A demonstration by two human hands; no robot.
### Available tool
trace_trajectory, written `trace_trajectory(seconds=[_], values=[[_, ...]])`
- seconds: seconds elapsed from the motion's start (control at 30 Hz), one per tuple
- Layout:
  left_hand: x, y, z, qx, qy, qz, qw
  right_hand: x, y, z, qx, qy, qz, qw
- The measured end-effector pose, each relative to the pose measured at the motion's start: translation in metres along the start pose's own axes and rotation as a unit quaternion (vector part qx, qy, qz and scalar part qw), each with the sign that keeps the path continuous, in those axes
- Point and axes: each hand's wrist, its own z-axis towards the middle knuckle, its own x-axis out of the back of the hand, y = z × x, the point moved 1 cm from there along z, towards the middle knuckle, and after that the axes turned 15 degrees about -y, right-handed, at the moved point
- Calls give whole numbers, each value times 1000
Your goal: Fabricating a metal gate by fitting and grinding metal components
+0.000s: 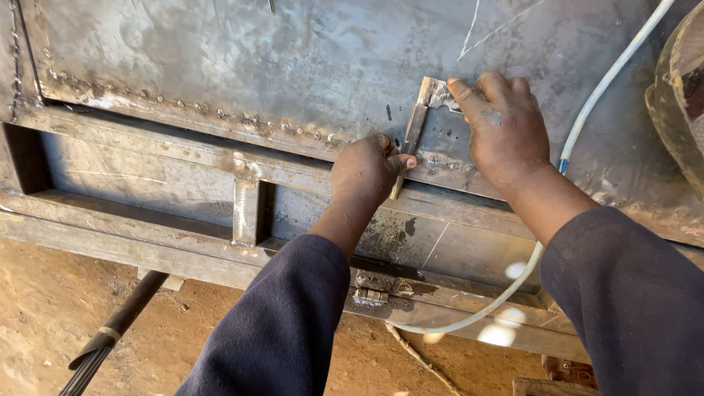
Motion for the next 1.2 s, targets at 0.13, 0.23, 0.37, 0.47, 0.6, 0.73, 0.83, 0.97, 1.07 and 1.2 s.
trace_trajectory(seconds=[0.13, 0.23, 0.37, 0.47, 0.6, 0.73, 0.83, 0.97, 1.07, 1.2], values=[[-1, -2, 6, -2, 9, 7, 1000, -5, 3, 0, 7, 5, -11, 1000], [0, -1, 4, 2, 9, 2, 1000, -1, 2, 2, 8, 3, -12, 1000], [-2, -2, 6, -5, 19, 10, 1000, 1, 1, 4, 4, -7, -7, 1000], [1, 0, 4, -3, 15, 6, 1000, 5, 1, 6, -4, -19, -10, 1000], [1, 1, -2, 12, 3, 2, 1000, 12, -6, 7, -23, -46, 69, 996], [1, 1, 1, 8, 11, -2, 1000, 17, -8, 11, -33, -53, 98, 993], [2, 3, 0, 12, 1, -4, 1000, 19, -7, 9, -23, -60, 106, 992], [0, 1, 0, 1, 14, -10, 1000, 17, -6, 8, -36, -84, 85, 992], [0, 0, 1, 9, 14, 0, 1000, 19, -5, 3, -24, -74, 93, 993], [0, 1, 1, 2, 21, 7, 1000, 27, -10, -17, -34, -51, 136, 989]])
